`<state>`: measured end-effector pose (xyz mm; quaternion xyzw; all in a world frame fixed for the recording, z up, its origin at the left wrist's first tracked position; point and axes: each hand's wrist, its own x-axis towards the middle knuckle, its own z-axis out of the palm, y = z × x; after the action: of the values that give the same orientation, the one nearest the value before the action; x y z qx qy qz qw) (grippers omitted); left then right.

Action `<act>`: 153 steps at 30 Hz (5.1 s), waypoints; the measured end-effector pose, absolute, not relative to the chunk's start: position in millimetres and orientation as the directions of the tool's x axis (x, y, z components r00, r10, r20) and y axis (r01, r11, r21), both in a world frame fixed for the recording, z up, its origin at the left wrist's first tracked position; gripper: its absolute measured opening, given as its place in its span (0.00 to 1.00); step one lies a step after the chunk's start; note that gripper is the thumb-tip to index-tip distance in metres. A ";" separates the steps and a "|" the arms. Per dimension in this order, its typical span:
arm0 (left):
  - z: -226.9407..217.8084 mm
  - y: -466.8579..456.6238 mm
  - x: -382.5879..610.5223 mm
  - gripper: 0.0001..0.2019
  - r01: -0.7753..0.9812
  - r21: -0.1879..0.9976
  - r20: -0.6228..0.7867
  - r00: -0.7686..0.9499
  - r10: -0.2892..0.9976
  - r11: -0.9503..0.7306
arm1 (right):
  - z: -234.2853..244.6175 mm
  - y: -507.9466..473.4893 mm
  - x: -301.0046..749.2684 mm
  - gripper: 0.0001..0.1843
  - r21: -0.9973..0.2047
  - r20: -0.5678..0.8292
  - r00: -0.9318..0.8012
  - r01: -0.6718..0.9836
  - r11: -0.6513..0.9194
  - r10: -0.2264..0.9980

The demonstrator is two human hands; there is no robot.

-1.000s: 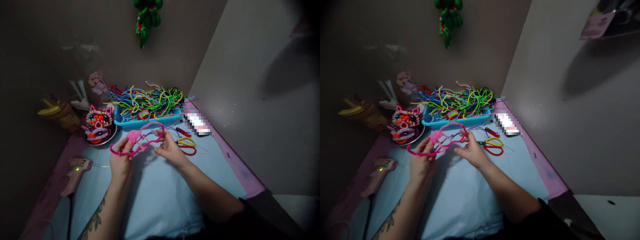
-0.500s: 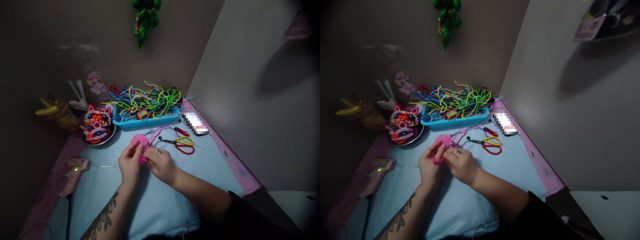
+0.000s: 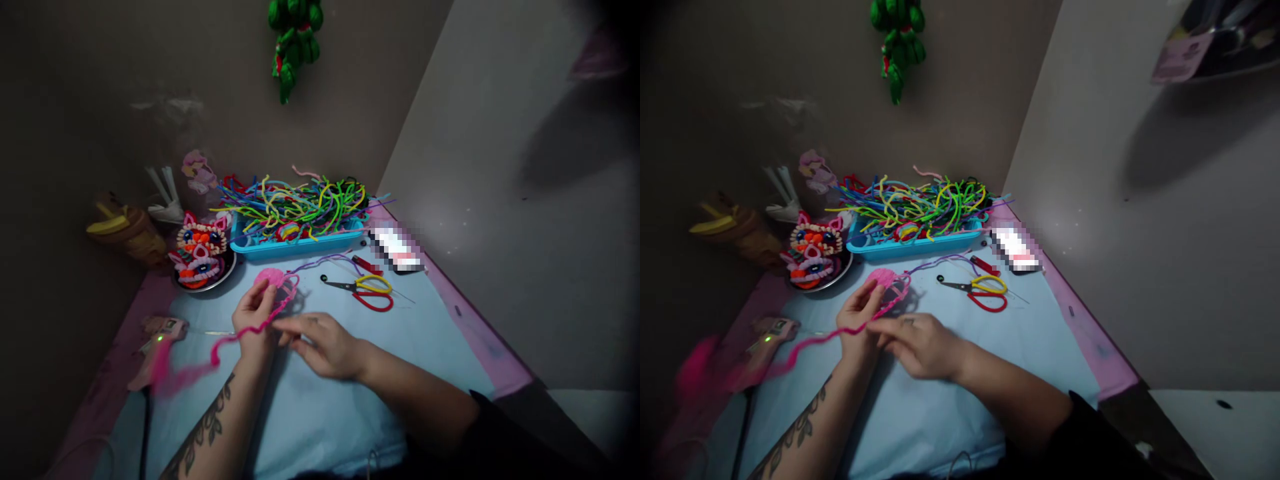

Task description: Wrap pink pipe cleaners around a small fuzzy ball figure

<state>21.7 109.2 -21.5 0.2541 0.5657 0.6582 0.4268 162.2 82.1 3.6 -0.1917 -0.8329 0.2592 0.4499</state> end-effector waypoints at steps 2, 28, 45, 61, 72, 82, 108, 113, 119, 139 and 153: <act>-19.7 108.1 24.2 0.21 -0.298 0.955 -0.153 -0.496 0.855 -0.002 | -10.1 91.3 161.1 0.19 -0.558 0.619 -0.445 0.330 0.762 0.647; -28.9 101.3 27.4 0.12 -0.140 0.987 0.011 -0.419 0.908 -0.076 | -18.0 94.7 162.7 0.12 -0.637 0.734 -0.262 0.056 0.769 0.627; -22.2 100.0 33.8 0.19 -0.267 0.963 -0.113 -0.334 0.936 0.021 | -20.9 125.0 169.7 0.04 -0.826 0.443 -0.072 0.354 0.439 0.893; -21.3 100.3 35.5 0.22 -0.478 0.874 -0.242 -0.286 0.927 0.081 | -14.6 112.9 164.8 0.06 -0.745 0.549 -0.061 0.417 0.521 0.834; -20.4 99.2 36.5 0.21 -0.417 0.906 -0.211 -0.288 0.934 0.076 | -28.6 120.0 158.1 0.03 -0.961 0.245 0.098 0.158 0.228 0.965; -22.2 99.4 36.4 0.20 -0.318 0.946 -0.157 -0.273 0.949 0.066 | -31.0 123.3 156.3 0.12 -0.988 0.009 -0.049 -0.157 0.002 0.999; -27.0 97.8 38.2 0.17 -0.267 0.964 -0.111 -0.354 0.928 0.014 | -27.8 128.7 153.3 0.11 -0.975 0.130 0.142 -0.160 0.153 0.981; -28.9 99.7 37.1 0.17 -0.295 0.955 -0.108 -0.351 0.930 0.000 | -33.4 131.7 156.4 0.15 -0.982 0.100 0.131 -0.146 0.119 0.986; -28.6 99.6 35.7 0.18 -0.295 0.955 -0.102 -0.345 0.933 -0.005 | -32.3 124.0 155.5 0.13 -0.992 0.055 0.041 -0.110 0.059 0.998; -9.7 94.5 22.8 0.22 -0.068 0.997 0.018 -0.356 0.934 -0.045 | -40.5 138.6 162.3 0.15 -0.895 -0.009 -0.005 -0.445 -0.010 1.000; -15.2 106.2 8.5 0.40 -0.414 0.892 -0.155 0.094 0.983 0.180 | -17.5 130.4 193.5 0.08 -0.938 0.276 -0.279 0.133 0.321 0.920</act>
<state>8.5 106.2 -15.2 0.3500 0.4068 0.5360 0.6517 193.5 130.4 -17.5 -0.3911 -0.6731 0.4318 0.4557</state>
